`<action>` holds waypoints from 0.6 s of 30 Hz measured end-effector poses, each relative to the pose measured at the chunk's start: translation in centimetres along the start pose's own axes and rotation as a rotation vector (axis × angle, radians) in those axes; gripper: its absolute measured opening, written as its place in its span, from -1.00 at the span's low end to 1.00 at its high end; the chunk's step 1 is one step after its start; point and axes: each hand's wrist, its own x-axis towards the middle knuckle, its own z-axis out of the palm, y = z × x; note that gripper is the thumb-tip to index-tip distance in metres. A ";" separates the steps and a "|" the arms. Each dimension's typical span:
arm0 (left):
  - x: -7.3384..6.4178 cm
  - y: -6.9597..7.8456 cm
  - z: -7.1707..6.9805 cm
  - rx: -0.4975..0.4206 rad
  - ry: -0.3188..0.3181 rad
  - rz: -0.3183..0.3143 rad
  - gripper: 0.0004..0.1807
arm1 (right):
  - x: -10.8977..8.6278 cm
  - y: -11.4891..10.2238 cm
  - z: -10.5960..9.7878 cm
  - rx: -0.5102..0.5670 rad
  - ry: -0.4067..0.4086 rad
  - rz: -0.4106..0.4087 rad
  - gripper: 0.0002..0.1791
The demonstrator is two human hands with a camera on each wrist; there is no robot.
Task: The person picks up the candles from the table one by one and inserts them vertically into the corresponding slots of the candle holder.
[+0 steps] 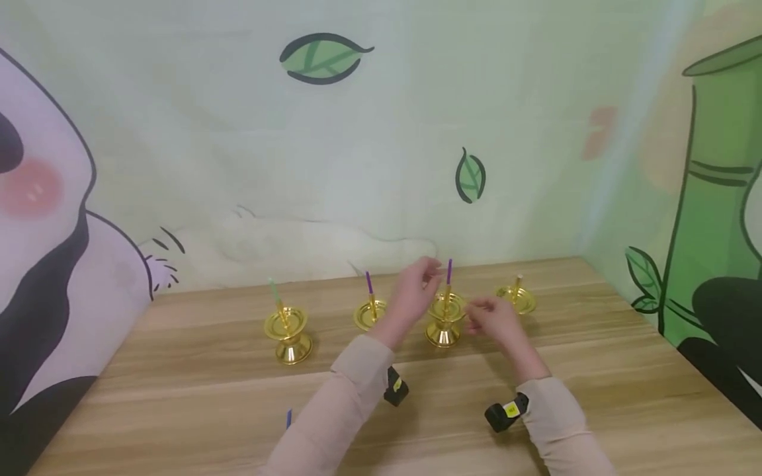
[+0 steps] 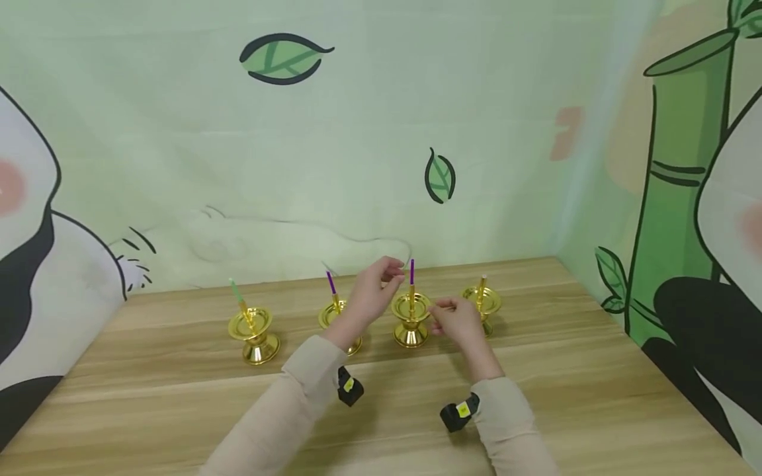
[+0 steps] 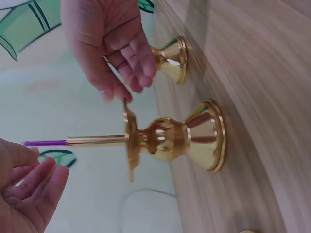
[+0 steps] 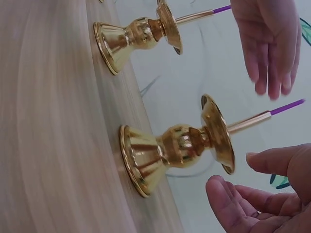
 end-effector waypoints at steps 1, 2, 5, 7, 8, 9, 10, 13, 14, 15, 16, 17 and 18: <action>-0.1 0.1 -0.2 0.006 0.000 -0.003 -0.69 | 0.1 0.1 -0.1 -0.014 0.002 0.001 -0.60; -0.2 0.3 -0.4 0.012 0.002 -0.001 -0.69 | 0.2 0.2 -0.3 -0.027 0.002 0.002 -0.60; -0.8 0.7 -1.1 0.056 0.006 0.013 -0.72 | 0.0 0.1 -0.9 -0.069 0.000 0.001 -0.61; -1.1 0.9 -1.6 0.079 0.006 0.030 -0.74 | -0.2 -0.2 -1.3 -0.081 0.005 -0.006 -0.62; -1.4 1.0 -1.8 0.093 0.004 0.038 -0.75 | -0.3 -0.3 -1.5 -0.089 0.007 -0.008 -0.62; -1.6 1.0 -2.1 0.112 0.001 0.045 -0.77 | -0.4 -0.4 -1.7 -0.092 0.011 -0.011 -0.61; -1.9 1.0 -2.4 0.125 -0.005 0.056 -0.77 | -0.6 -0.5 -2.0 -0.101 0.017 -0.013 -0.61; -2.9 1.1 -3.3 0.163 -0.026 0.088 -0.79 | -0.9 -0.8 -2.8 -0.130 0.024 -0.026 -0.59; -3.3 1.0 -3.6 0.184 -0.033 0.103 -0.79 | -0.9 -0.8 -3.2 -0.149 0.027 -0.027 -0.58; -3.7 1.0 -3.8 0.200 -0.039 0.118 -0.80 | -1.0 -0.9 -3.5 -0.159 0.028 -0.028 -0.58; -4.2 0.9 -4.1 0.209 -0.043 0.133 -0.81 | -1.1 -0.9 -3.8 -0.173 0.026 -0.028 -0.57; -4.6 0.8 -4.4 0.224 -0.045 0.151 -0.82 | -1.1 -0.9 -4.1 -0.183 0.025 -0.028 -0.56; -5.1 0.7 -4.6 0.237 -0.046 0.169 -0.82 | -1.1 -1.0 -4.4 -0.192 0.026 -0.026 -0.55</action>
